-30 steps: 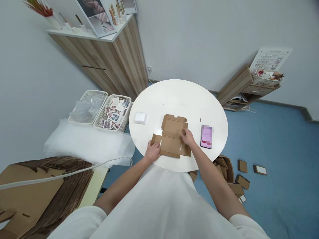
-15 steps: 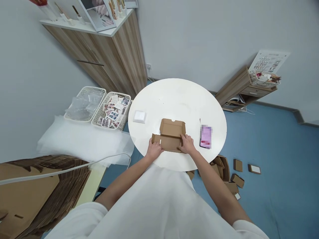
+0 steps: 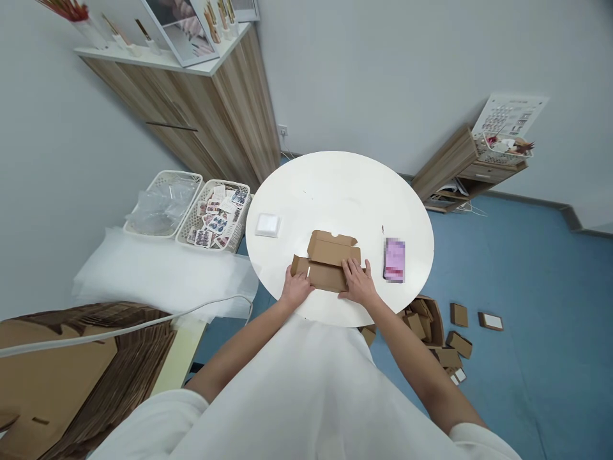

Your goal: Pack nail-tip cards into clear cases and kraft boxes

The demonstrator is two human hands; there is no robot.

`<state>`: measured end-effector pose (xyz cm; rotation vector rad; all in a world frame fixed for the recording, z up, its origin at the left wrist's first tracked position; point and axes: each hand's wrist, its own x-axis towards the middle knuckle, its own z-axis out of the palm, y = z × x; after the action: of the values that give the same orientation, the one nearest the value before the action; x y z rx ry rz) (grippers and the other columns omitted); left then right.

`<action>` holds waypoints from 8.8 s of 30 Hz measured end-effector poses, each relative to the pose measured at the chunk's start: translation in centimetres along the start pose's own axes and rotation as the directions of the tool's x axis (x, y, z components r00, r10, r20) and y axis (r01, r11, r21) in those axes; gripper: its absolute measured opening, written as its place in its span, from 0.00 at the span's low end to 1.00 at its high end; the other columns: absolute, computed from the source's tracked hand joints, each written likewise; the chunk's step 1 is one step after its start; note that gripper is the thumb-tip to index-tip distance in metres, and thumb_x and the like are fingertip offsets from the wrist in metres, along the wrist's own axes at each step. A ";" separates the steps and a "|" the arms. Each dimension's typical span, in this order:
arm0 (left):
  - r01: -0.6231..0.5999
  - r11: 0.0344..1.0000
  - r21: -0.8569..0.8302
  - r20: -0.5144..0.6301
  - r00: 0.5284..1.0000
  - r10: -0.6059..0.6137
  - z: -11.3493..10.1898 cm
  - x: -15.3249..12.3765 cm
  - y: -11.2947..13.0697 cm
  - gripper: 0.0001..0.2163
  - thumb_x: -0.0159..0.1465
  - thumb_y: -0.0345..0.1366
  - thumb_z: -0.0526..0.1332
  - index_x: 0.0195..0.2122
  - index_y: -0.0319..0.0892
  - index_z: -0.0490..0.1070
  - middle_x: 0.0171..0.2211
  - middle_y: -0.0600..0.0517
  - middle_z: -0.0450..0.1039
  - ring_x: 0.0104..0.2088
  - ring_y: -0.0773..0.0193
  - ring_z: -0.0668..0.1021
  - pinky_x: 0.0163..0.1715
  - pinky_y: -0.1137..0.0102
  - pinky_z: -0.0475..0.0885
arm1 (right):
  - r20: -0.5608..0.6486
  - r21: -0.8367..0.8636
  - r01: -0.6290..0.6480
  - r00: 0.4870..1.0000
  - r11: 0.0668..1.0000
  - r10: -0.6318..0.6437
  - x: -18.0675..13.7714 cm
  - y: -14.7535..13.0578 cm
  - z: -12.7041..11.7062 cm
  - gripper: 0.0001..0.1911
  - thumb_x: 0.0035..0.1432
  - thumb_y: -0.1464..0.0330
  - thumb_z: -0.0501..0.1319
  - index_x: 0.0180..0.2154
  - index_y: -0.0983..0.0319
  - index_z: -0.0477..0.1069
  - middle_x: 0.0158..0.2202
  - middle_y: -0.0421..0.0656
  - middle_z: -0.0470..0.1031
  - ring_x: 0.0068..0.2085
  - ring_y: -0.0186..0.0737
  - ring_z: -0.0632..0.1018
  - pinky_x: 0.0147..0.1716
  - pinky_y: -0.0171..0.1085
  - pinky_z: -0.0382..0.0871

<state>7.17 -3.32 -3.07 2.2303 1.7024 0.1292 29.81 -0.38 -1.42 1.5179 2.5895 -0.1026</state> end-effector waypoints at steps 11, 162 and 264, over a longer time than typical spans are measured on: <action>0.510 0.685 -0.520 0.001 0.802 -0.597 -1.1 -1.8 -2.3 0.28 0.59 0.46 0.54 0.56 0.36 0.54 0.54 0.37 0.61 0.52 0.52 0.67 0.48 0.60 0.63 | -0.010 0.026 -0.046 0.999 0.999 0.046 -0.3 -0.7 0.3 0.54 0.38 0.46 0.59 0.60 0.67 0.42 0.60 0.57 0.50 0.61 0.57 0.48 0.55 0.58 0.27; -0.097 0.995 -0.034 0.026 0.995 0.098 -1.9 2.6 1.1 0.48 0.39 0.55 0.65 0.59 0.41 0.50 0.58 0.40 0.53 0.57 0.43 0.54 0.54 0.53 0.43 | 0.350 0.358 -0.600 0.796 0.715 0.493 1.4 0.3 -0.2 0.04 0.50 0.67 0.55 0.26 0.61 0.65 0.26 0.46 0.71 0.29 0.42 0.73 0.22 0.34 0.56; 0.252 0.863 -0.438 0.279 0.951 -0.136 -8.5 9.5 -22.1 0.32 0.56 0.36 0.54 0.62 0.36 0.46 0.41 0.46 0.70 0.39 0.58 0.73 0.38 0.69 0.65 | 0.189 0.715 -0.190 0.979 0.673 0.076 23.6 -14.5 -1.2 0.38 0.45 0.77 0.56 0.57 0.64 0.45 0.46 0.51 0.60 0.42 0.44 0.67 0.40 0.41 0.65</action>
<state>-12.80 12.59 -3.22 1.6374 1.5535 0.1928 5.68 13.07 -4.00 1.8055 2.4034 -1.3327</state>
